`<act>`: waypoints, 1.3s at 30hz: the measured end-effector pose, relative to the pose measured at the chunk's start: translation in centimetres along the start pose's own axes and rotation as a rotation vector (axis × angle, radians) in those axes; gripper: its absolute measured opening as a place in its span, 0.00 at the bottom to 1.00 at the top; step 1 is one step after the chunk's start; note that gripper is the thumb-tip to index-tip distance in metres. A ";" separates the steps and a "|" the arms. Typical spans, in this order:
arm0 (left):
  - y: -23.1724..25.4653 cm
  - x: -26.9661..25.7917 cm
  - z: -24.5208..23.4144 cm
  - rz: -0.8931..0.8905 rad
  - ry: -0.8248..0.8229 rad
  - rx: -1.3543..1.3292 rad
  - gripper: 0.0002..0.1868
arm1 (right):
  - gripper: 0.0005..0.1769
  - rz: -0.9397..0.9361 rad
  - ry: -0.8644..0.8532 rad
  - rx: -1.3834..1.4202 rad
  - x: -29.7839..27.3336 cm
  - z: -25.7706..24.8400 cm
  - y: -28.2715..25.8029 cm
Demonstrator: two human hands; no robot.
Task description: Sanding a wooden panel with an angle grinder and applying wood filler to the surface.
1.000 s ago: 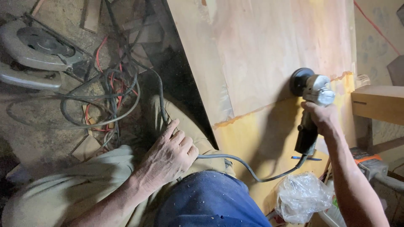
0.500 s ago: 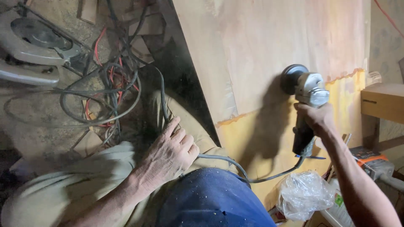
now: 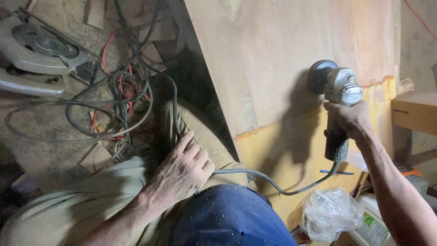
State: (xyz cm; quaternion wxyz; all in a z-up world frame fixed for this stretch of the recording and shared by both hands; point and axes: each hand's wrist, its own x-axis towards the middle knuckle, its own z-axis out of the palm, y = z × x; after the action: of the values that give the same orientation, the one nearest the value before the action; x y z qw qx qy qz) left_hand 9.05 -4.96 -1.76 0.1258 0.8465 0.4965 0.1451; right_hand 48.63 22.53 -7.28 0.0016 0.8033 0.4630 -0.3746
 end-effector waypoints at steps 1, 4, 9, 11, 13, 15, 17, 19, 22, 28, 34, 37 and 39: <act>-0.1 0.0 0.0 -0.001 0.001 0.001 0.06 | 0.11 -0.001 0.000 0.000 0.8 -0.3 0.2; -0.2 -0.3 0.2 0.001 0.017 0.021 0.06 | 0.13 0.025 0.034 0.025 2.5 -1.3 0.7; -0.1 -0.1 -0.3 0.002 0.018 0.043 0.06 | 0.23 -0.152 0.031 0.039 3.7 -2.6 1.2; 0.0 -0.2 -0.4 -0.001 0.007 0.049 0.06 | 0.20 -0.073 0.001 -0.008 0.7 -1.7 1.4; 0.1 0.0 -0.5 -0.006 -0.006 0.050 0.06 | 0.17 0.009 -0.030 -0.059 -1.6 -0.6 2.0; 0.0 0.2 -0.6 0.008 -0.026 0.055 0.07 | 0.13 -0.009 0.011 0.052 -3.3 0.8 3.5; 0.2 -0.1 -0.3 0.013 -0.036 0.053 0.07 | 0.14 0.000 0.025 0.075 0.2 -0.7 5.8; 0.3 -0.1 -0.1 0.014 -0.039 0.056 0.06 | 0.15 0.000 0.041 0.096 2.0 -1.9 6.8; 0.1 -0.1 -0.3 0.007 -0.027 0.055 0.06 | 0.17 0.044 0.093 0.053 -0.3 -1.0 4.8; 0.0 0.4 -0.5 0.013 -0.022 0.049 0.06 | 0.18 0.076 0.046 -0.054 -1.7 -0.8 5.6; 0.3 0.4 -0.2 -0.002 -0.033 0.057 0.06 | 0.14 0.056 0.037 0.016 -5.7 1.0 2.7; 0.4 0.4 -0.8 -0.002 -0.033 0.074 0.06 | 0.13 0.097 -0.071 0.087 -10.6 3.9 0.1; 0.3 0.4 -0.9 -0.024 -0.045 0.061 0.05 | 0.19 0.162 -0.134 -0.181 -12.2 5.2 -0.1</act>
State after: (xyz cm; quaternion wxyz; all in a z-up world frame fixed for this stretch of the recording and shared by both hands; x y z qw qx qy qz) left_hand 9.14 -4.72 -0.79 0.1128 0.8470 0.5079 0.1092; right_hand 41.87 11.77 -3.64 0.1350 0.8077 0.4275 -0.3829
